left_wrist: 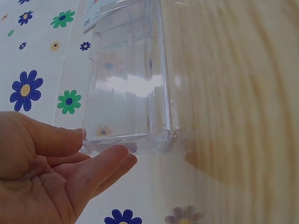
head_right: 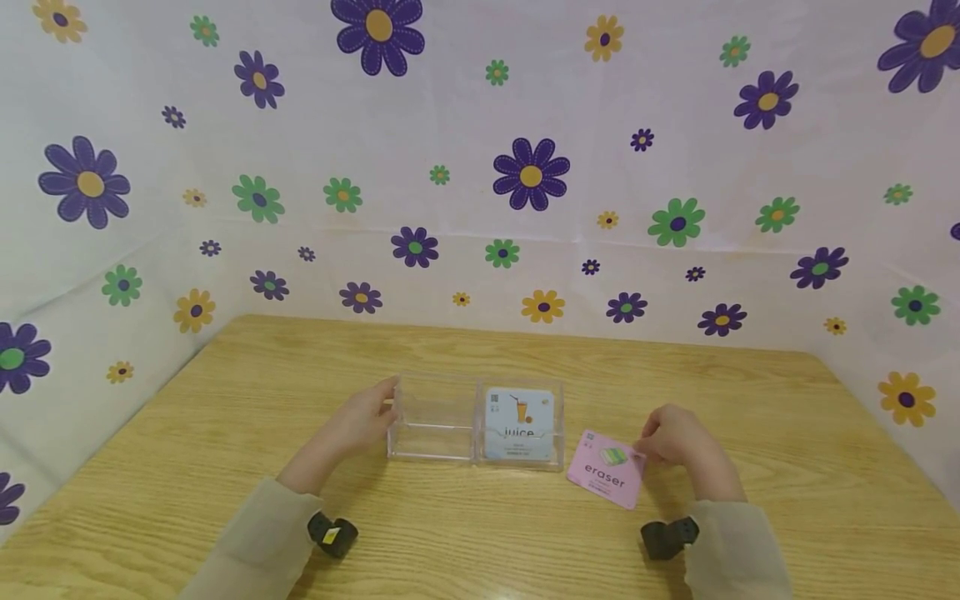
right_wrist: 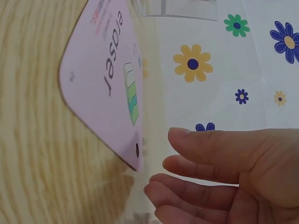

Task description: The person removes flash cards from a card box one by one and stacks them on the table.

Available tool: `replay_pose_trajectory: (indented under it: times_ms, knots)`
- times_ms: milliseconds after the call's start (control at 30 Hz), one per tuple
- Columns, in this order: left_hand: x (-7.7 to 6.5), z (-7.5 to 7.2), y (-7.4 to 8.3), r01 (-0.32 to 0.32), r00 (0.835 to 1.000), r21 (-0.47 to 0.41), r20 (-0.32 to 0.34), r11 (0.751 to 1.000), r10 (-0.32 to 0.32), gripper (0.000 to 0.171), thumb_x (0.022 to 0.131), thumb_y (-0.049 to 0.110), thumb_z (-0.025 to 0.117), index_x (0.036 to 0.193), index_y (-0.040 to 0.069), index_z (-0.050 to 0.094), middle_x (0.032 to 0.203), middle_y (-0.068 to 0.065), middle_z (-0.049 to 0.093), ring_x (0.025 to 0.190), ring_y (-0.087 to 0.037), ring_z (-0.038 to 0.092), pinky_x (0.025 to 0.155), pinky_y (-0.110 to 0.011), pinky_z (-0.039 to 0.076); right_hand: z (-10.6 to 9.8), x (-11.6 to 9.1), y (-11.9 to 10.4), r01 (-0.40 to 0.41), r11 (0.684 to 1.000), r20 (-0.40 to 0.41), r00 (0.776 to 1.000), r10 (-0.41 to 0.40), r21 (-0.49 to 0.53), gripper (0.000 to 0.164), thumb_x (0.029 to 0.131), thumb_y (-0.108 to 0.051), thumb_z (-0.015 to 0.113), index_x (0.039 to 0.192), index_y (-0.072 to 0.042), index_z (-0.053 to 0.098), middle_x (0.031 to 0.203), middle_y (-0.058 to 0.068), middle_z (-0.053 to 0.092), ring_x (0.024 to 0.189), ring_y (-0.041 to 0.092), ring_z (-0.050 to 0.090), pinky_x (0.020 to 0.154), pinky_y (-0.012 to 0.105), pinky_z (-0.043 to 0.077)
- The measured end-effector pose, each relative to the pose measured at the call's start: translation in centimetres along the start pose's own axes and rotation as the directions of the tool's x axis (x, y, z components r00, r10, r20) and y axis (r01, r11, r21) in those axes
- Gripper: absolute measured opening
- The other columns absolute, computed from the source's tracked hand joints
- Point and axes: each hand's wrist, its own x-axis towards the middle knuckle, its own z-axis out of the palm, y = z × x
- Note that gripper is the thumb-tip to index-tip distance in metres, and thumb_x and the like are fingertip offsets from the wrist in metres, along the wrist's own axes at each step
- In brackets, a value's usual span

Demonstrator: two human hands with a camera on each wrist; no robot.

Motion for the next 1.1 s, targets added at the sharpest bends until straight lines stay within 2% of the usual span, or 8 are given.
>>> replay_pose_trajectory:
  times_ms: [400,933,1100]
  knots:
    - [0.1,-0.1,0.2,-0.013,1.000,0.026,0.004,1.000,0.013,0.048,0.092,0.000,0.042,0.134,-0.012,0.022,0.129,-0.028,0.037,0.109,-0.038,0.046,0.090,-0.044,0.037,-1.2,-0.6,-1.5,0.048,0.998,-0.075,0.996,-0.051,-0.034,0.032,0.079,-0.018,0.064,0.095,0.009,0.054,0.084,0.016,0.056,0.073,0.026,0.052,0.061,0.037,0.045]
    - [0.2,-0.2,0.0,-0.025,1.000,0.006,0.013,1.000,0.025,0.050,0.092,0.001,0.042,0.134,-0.012,0.020,0.131,-0.029,0.035,0.109,-0.040,0.045,0.090,-0.045,0.036,-1.4,-1.2,-3.2,0.129,0.990,-0.183,0.974,-0.136,-0.052,0.036,0.081,-0.020,0.063,0.102,0.009,0.054,0.089,0.020,0.058,0.079,0.032,0.055,0.063,0.042,0.046]
    - [0.2,-0.1,-0.1,-0.027,0.999,0.018,0.019,0.999,0.027,0.049,0.092,0.001,0.041,0.134,-0.013,0.020,0.131,-0.028,0.034,0.108,-0.039,0.046,0.084,-0.041,0.042,-1.3,-1.5,-4.0,0.141,0.988,-0.214,0.965,-0.151,-0.064,0.035,0.082,-0.020,0.062,0.103,0.007,0.055,0.091,0.019,0.059,0.081,0.031,0.055,0.065,0.041,0.047]
